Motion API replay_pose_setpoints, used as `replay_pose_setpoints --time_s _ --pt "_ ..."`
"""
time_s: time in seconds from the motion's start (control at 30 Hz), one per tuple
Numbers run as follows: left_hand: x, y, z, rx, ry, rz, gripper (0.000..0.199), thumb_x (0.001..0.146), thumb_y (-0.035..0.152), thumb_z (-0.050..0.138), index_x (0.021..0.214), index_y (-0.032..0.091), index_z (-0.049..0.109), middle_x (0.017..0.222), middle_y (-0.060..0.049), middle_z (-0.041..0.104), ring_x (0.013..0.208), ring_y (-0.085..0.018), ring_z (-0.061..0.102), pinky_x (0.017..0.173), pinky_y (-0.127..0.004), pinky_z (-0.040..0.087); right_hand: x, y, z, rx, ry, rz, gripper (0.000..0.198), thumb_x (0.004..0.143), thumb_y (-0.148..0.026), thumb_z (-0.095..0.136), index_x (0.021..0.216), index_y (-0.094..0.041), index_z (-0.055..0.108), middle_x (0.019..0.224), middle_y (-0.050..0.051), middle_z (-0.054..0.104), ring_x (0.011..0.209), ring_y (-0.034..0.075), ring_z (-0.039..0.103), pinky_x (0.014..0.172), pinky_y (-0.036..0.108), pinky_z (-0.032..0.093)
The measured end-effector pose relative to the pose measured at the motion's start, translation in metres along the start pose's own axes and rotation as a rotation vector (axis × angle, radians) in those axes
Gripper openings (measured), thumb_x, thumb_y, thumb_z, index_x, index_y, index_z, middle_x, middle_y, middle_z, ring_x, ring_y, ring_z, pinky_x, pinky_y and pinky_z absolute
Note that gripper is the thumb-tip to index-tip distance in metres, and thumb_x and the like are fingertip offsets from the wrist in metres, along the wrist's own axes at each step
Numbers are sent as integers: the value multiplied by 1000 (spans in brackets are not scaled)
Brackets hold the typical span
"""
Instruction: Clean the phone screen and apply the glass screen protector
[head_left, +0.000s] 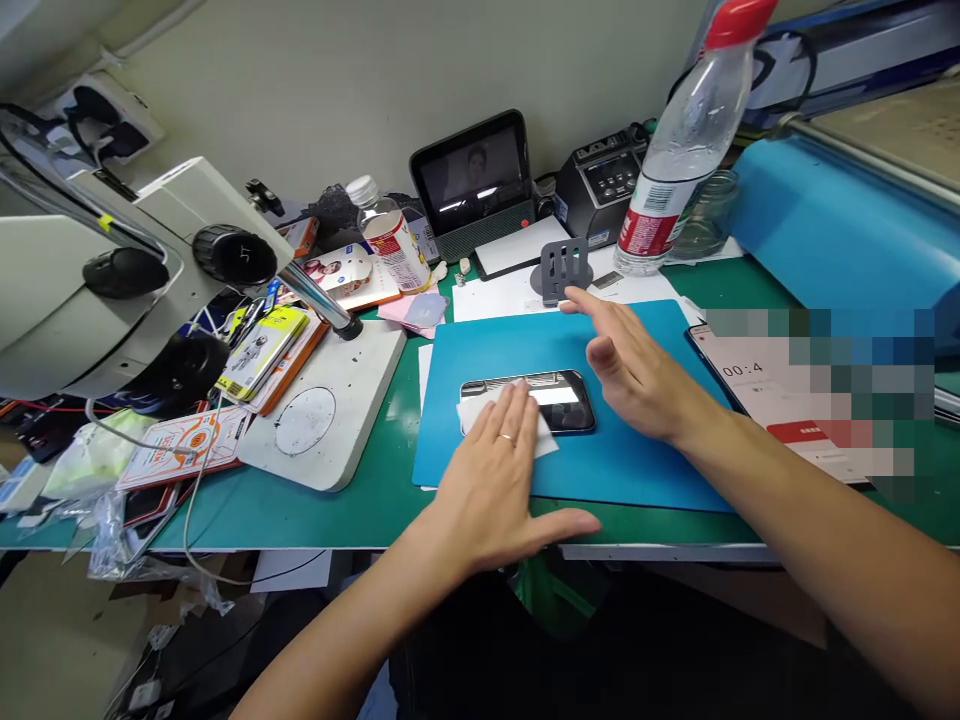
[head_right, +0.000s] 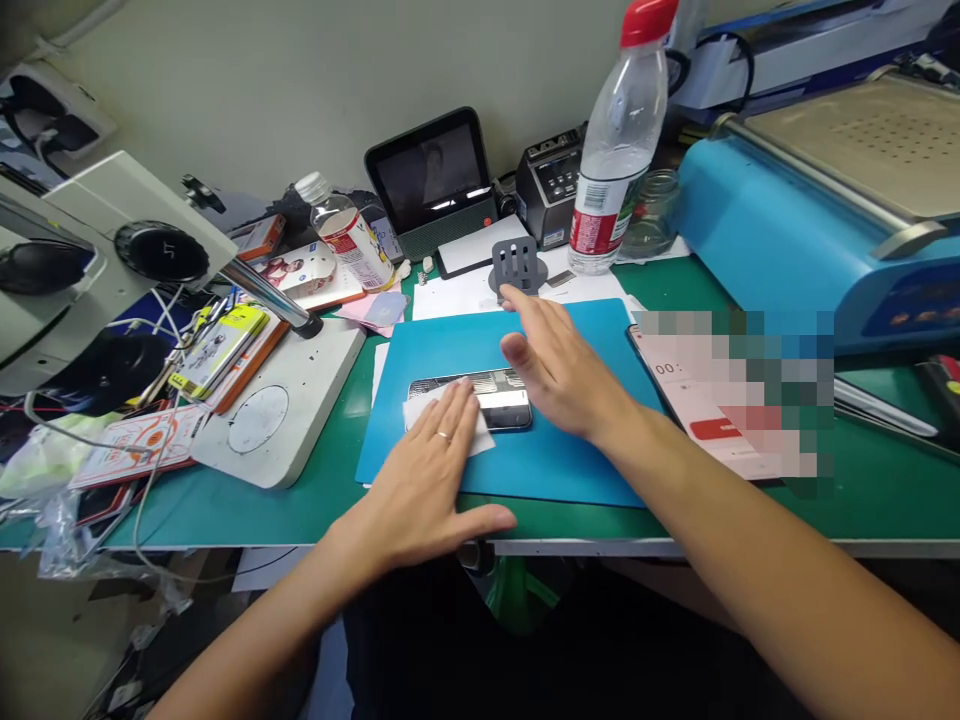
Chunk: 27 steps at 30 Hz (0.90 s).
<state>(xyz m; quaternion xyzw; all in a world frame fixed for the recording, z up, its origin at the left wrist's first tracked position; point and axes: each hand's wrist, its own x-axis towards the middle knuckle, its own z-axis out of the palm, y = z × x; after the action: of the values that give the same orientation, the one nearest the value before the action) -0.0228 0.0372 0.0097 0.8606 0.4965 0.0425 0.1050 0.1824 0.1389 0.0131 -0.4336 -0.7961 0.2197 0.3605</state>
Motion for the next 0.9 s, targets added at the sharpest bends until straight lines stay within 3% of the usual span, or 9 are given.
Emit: replay_pose_setpoints --time_s 0.17,0.53,0.77,0.9 --pt "-16 -14 -1 32 -7 -76 111 93 83 37 165 4 6 173 -24 6 162 -35 6 131 -57 24 -3 2 -1 64 96 31 96 91 -82 12 169 -25 13 158 18 52 141 39 52 111 58 49" --pt "15 19 5 -41 22 -135 122 86 91 39 163 -1 15 173 -25 7 162 -37 3 132 -56 22 -2 0 -1 146 109 59 99 89 -85 12 166 -25 25 154 16 56 143 35 49 119 56 40" --pt "3 27 9 -12 13 -107 119 87 90 39 163 1 16 173 -24 8 162 -37 3 132 -56 24 -1 2 0 109 108 66 90 93 -81 10 165 -30 29 152 14 58 143 37 49 117 62 41" --pt "-5 29 12 14 21 -112 120 87 90 39 163 0 16 172 -25 9 162 -38 5 132 -56 24 -1 3 0 105 113 86 93 94 -80 9 168 -25 21 153 16 57 143 35 51 117 57 43"
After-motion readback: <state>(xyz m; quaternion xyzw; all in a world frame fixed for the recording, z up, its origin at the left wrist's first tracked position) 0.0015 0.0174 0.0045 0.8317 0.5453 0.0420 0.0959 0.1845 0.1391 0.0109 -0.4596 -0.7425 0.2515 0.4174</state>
